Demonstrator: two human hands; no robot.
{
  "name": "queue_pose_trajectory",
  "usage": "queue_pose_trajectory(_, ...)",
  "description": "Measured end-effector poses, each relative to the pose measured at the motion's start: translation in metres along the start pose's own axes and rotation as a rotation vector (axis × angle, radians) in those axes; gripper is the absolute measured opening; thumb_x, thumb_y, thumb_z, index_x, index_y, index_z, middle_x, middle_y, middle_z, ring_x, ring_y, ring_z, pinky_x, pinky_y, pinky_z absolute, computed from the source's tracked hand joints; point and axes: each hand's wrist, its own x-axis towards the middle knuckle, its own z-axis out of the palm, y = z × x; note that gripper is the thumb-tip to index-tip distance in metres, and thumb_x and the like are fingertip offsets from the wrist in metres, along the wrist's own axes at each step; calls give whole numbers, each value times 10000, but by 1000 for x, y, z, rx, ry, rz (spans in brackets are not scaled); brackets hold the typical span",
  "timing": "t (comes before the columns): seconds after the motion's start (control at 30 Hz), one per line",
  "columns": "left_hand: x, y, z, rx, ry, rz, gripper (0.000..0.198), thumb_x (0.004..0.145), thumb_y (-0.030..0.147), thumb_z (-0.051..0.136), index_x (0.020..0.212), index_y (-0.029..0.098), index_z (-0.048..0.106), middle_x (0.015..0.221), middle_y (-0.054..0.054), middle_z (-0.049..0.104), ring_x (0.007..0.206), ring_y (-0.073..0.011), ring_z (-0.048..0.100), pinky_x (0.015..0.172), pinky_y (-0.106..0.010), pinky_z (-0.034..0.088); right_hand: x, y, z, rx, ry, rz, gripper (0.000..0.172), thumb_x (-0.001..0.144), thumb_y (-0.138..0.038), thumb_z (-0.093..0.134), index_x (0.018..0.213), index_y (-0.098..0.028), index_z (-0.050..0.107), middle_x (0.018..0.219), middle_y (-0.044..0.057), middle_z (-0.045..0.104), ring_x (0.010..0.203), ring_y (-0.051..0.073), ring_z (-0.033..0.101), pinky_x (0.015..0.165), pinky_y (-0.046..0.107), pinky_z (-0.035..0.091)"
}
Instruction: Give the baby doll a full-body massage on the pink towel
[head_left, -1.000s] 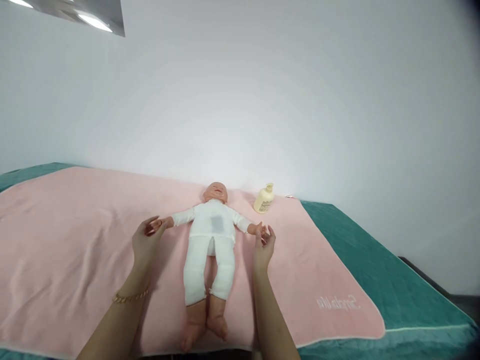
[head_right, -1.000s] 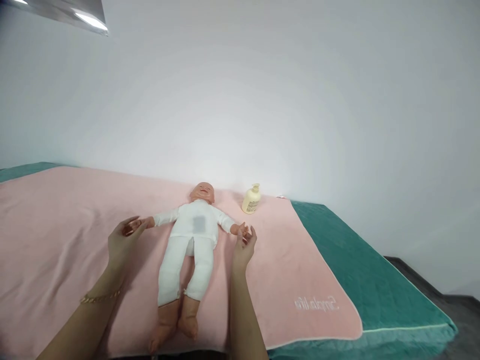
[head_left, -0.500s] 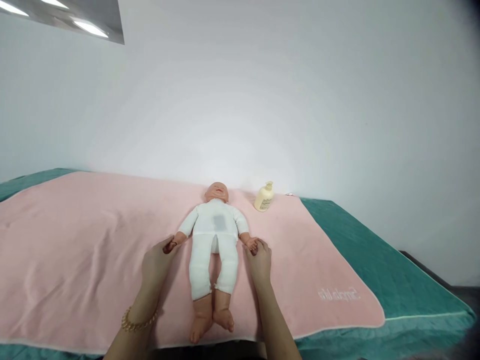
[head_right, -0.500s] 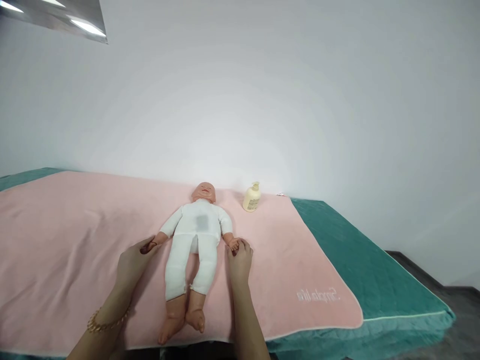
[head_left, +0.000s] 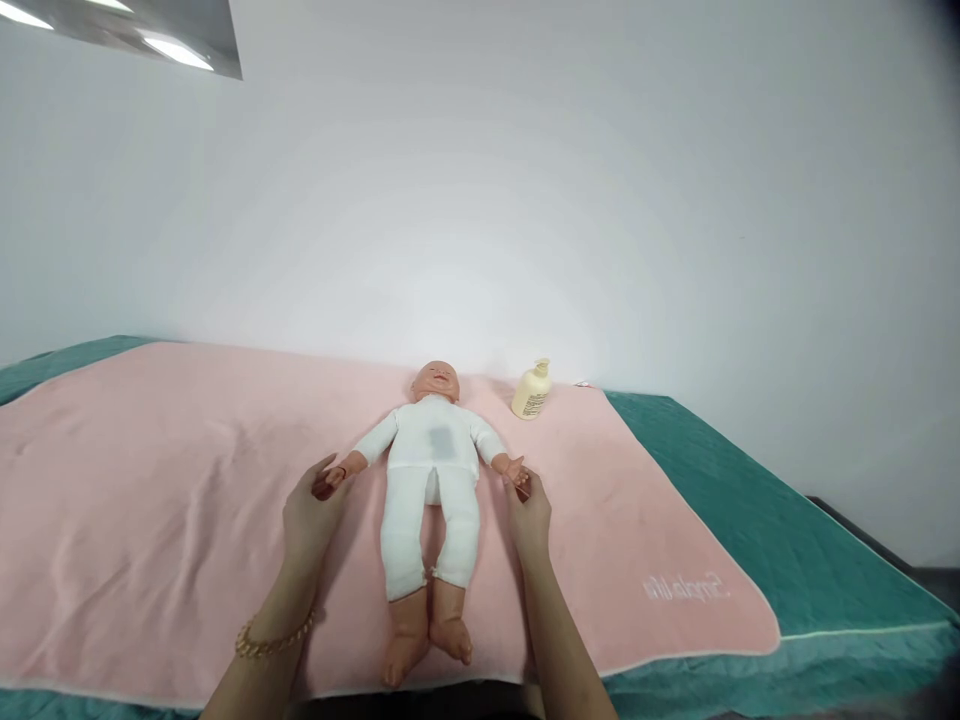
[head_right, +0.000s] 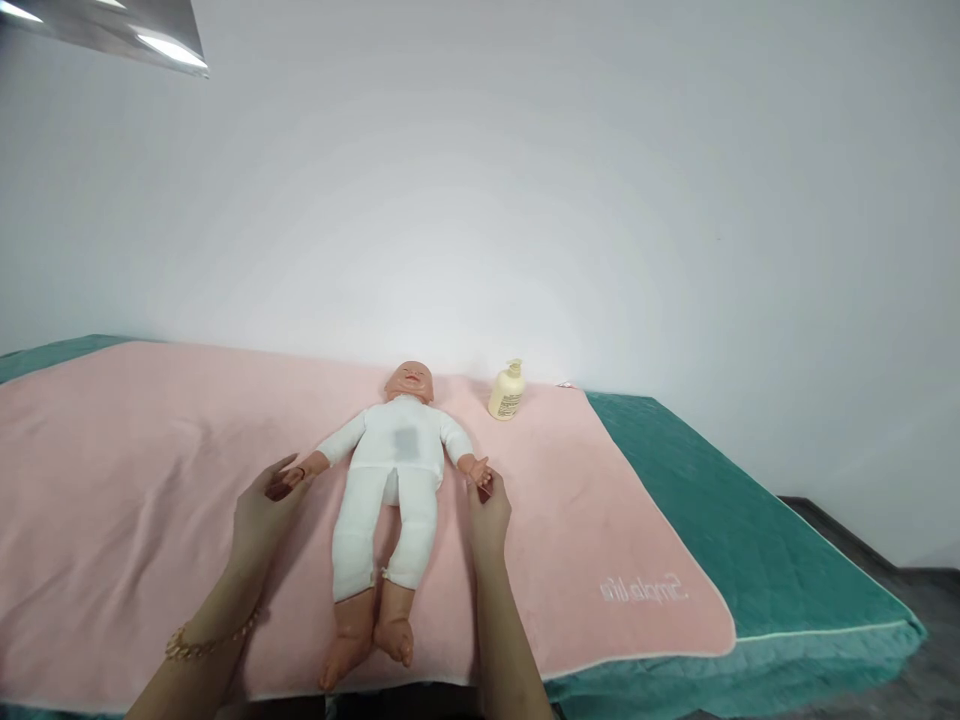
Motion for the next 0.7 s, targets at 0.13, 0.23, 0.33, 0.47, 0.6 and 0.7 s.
queue_pose_trajectory(0.13, 10, 5, 4, -206, 57, -68, 628, 722, 429, 691, 1282, 171, 571, 1148, -157, 677, 1004, -279, 663, 751, -344, 537, 22, -3, 11, 221, 76, -40, 519, 775, -544, 630, 1102, -140, 620, 1073, 105, 696, 988, 252, 651, 827, 354, 519)
queue_pose_trajectory(0.23, 23, 12, 13, -334, 100, -52, 611, 731, 458, 704, 1261, 186, 572, 1148, -146, 674, 1025, -257, 658, 823, -358, 533, 47, -9, 24, 344, 105, -133, 568, 820, -566, 567, 1203, -147, 604, 1230, 113, 642, 1151, 248, 584, 952, 368, 472)
queue_pose_trajectory(0.33, 42, 18, 24, -503, 183, 9, 577, 753, 475, 698, 1234, 183, 566, 1166, -130, 665, 1054, -226, 648, 922, -378, 508, 72, -20, 37, 403, 104, -179, 589, 835, -582, 555, 1230, -148, 605, 1226, 116, 642, 1164, 252, 574, 939, 370, 485)
queue_pose_trajectory(0.47, 70, 17, 38, -559, 260, -4, 551, 769, 504, 681, 1181, 149, 586, 1186, -148, 653, 1069, -234, 642, 948, -401, 504, 98, -38, 51, 389, 135, -186, 436, 916, -462, 563, 1221, -152, 580, 1184, 104, 627, 1048, 223, 620, 874, 402, 526)
queue_pose_trajectory(0.6, 99, 14, 50, -598, 247, -41, 506, 787, 528, 651, 1108, 137, 645, 1196, -153, 656, 1079, -255, 641, 935, -388, 516, 114, -51, 65, 387, 110, -227, 353, 928, -361, 587, 1224, -170, 557, 1225, 88, 582, 1031, 215, 613, 868, 428, 536)
queue_pose_trajectory(0.7, 123, 18, 60, -629, 195, -8, 496, 781, 512, 662, 1095, 128, 665, 1205, -147, 656, 1109, -256, 628, 932, -353, 517, 128, -55, 76, 384, 78, -250, 356, 927, -361, 587, 1227, -171, 556, 1230, 89, 580, 1037, 217, 610, 869, 426, 535)
